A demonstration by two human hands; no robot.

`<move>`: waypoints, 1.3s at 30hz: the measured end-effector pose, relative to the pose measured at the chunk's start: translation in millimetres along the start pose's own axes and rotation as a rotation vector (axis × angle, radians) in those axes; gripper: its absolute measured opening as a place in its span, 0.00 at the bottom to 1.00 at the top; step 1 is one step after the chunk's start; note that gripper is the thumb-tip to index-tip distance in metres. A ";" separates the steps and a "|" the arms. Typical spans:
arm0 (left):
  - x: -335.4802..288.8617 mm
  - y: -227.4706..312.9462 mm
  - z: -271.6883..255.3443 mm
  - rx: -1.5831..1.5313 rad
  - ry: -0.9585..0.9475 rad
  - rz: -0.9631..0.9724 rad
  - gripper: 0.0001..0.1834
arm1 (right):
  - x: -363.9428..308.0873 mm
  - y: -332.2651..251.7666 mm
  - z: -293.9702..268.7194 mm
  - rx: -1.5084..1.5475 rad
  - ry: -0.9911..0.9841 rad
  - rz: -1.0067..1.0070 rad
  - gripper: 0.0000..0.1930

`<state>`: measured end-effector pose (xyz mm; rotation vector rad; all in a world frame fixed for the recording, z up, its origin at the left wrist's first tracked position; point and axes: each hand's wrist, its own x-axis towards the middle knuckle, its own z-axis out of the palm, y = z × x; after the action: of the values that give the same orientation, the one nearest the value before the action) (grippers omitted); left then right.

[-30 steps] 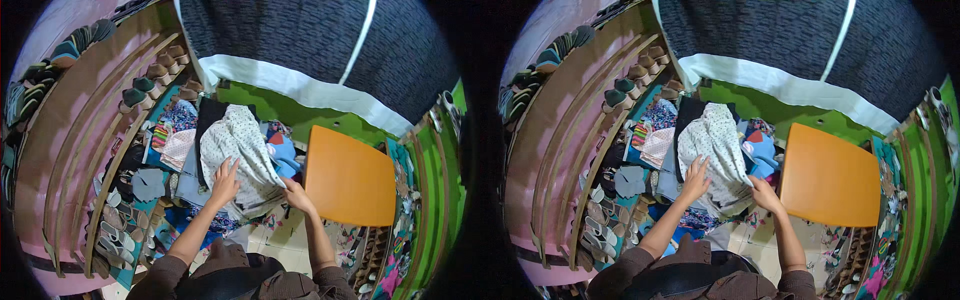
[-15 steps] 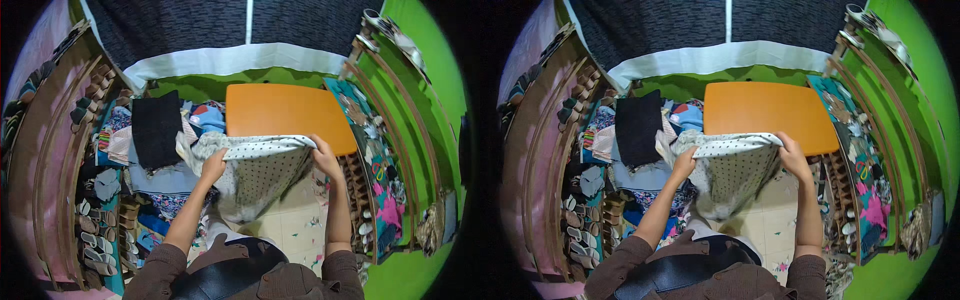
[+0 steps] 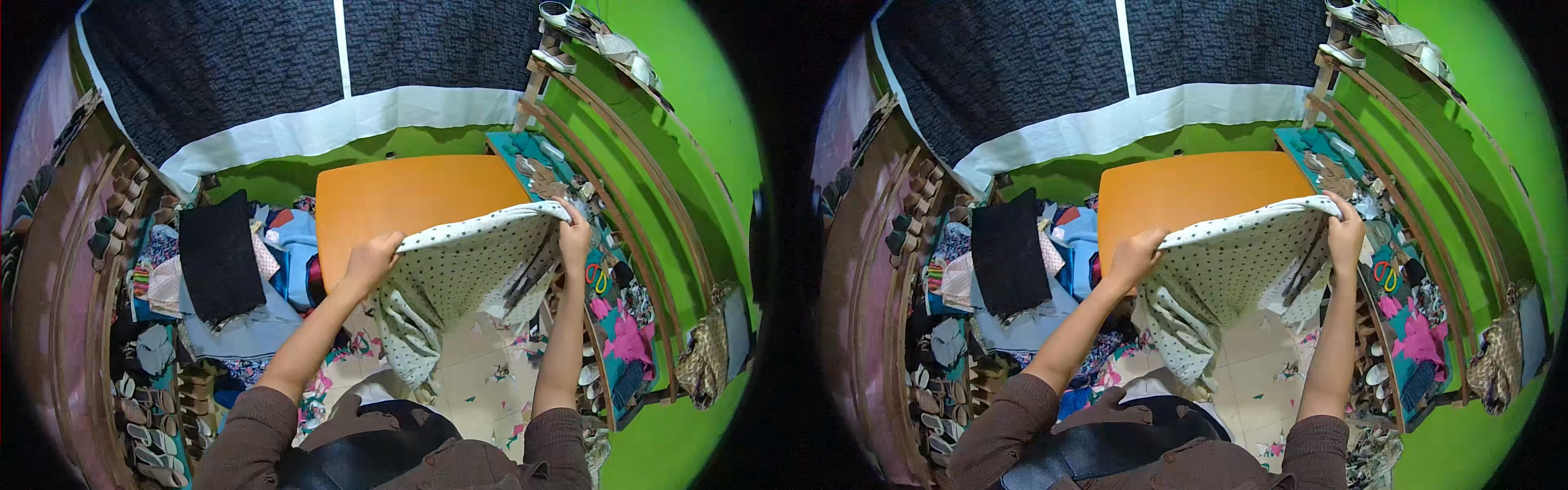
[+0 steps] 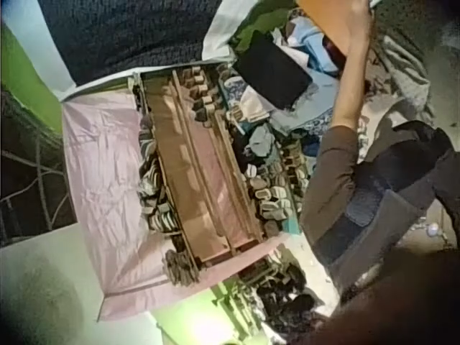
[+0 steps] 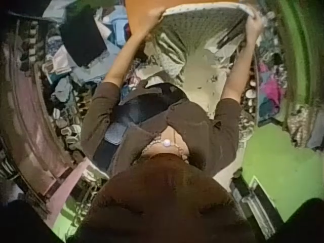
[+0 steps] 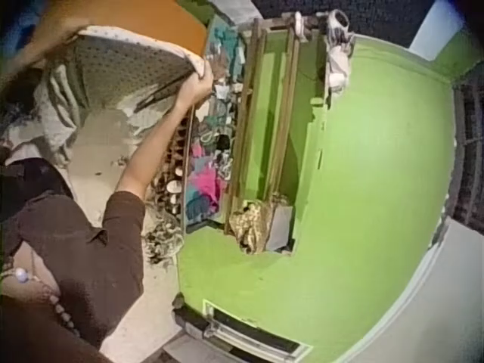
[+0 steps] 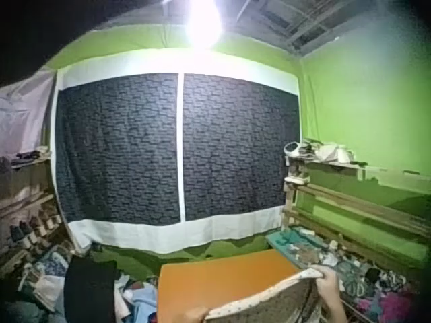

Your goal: Folding various pieces of fabric and garments on a table.

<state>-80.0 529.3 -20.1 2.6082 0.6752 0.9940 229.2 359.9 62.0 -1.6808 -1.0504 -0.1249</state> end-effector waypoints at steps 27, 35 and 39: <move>295.1 -174.0 60.5 0.382 0.084 -0.136 0.15 | 267.8 116.6 214.7 -0.203 0.045 0.023 0.22; 127.7 -154.1 161.9 0.173 -0.532 -0.503 0.30 | 119.8 220.0 274.3 -0.523 -0.668 0.211 0.38; 101.1 -127.2 187.8 0.252 -0.371 -0.522 0.30 | 97.9 226.5 262.9 -0.611 -0.706 0.014 0.27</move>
<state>72.5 674.3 -152.0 2.4960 1.3466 0.2758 335.9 629.2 -152.8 -2.3693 -1.6324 0.1966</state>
